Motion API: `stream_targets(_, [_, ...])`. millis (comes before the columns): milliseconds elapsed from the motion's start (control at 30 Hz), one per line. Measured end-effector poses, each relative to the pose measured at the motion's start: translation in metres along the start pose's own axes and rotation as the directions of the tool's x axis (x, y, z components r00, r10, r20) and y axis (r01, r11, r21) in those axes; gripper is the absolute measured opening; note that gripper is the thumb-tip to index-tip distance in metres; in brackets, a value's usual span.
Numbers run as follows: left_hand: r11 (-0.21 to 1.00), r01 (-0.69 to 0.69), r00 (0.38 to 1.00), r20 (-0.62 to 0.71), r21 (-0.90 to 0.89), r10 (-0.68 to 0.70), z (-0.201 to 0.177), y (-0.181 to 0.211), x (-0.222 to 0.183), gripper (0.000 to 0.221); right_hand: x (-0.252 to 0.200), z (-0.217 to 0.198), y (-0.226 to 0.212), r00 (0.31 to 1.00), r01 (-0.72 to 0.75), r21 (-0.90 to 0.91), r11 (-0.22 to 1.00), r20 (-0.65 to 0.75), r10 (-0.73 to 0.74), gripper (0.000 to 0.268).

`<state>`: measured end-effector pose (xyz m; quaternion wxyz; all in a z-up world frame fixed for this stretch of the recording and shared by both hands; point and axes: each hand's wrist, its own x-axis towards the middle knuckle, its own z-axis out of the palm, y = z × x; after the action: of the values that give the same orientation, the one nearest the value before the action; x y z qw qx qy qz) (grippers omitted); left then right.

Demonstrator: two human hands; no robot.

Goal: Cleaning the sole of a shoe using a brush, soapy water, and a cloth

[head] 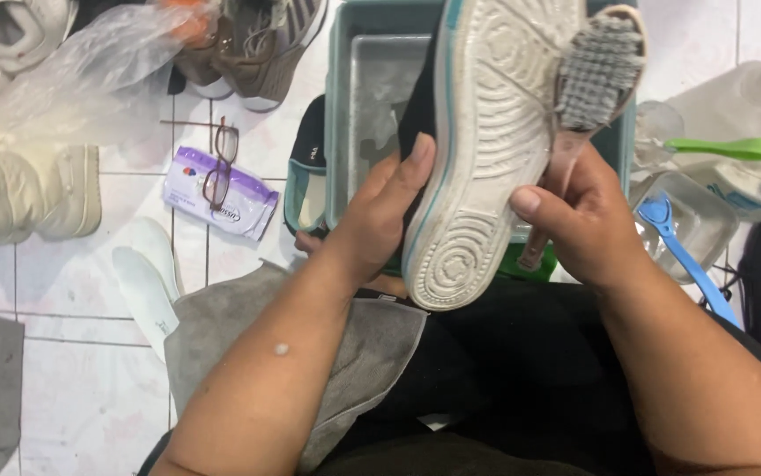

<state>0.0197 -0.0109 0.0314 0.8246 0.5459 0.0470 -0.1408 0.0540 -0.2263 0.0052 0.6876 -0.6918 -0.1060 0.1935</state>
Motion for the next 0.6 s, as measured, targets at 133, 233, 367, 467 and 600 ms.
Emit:
stream_targets(133, [0.990,0.055,0.997,0.060,-0.132,-0.047,-0.003,0.000,-0.001,0.060,0.000,0.003,-0.001,1.000,0.009,0.042,0.999,0.002,-0.009,0.057])
stream_targets(233, [0.997,0.013,0.999,0.035,-0.072,-0.011,-0.002,0.001,0.000,0.063,0.000,0.002,0.002,1.000,-0.003,0.004,1.000,0.001,0.003,0.056])
stream_targets(367, [0.998,0.004,0.998,0.065,-0.070,0.001,-0.001,0.000,0.001,0.061,0.002,0.002,0.002,0.998,0.054,-0.113,0.992,-0.006,-0.055,0.067])
stream_targets(467, [0.999,0.045,0.997,0.069,-0.015,-0.044,0.003,0.004,-0.001,0.063,0.002,0.005,0.007,0.994,0.105,-0.115,0.988,-0.002,-0.106,0.072])
stream_targets(600, [0.927,0.143,0.989,-0.092,0.348,-0.118,0.011,0.022,-0.002,0.070,-0.002,0.016,0.005,0.991,-0.062,0.133,0.989,-0.108,0.077,0.071])
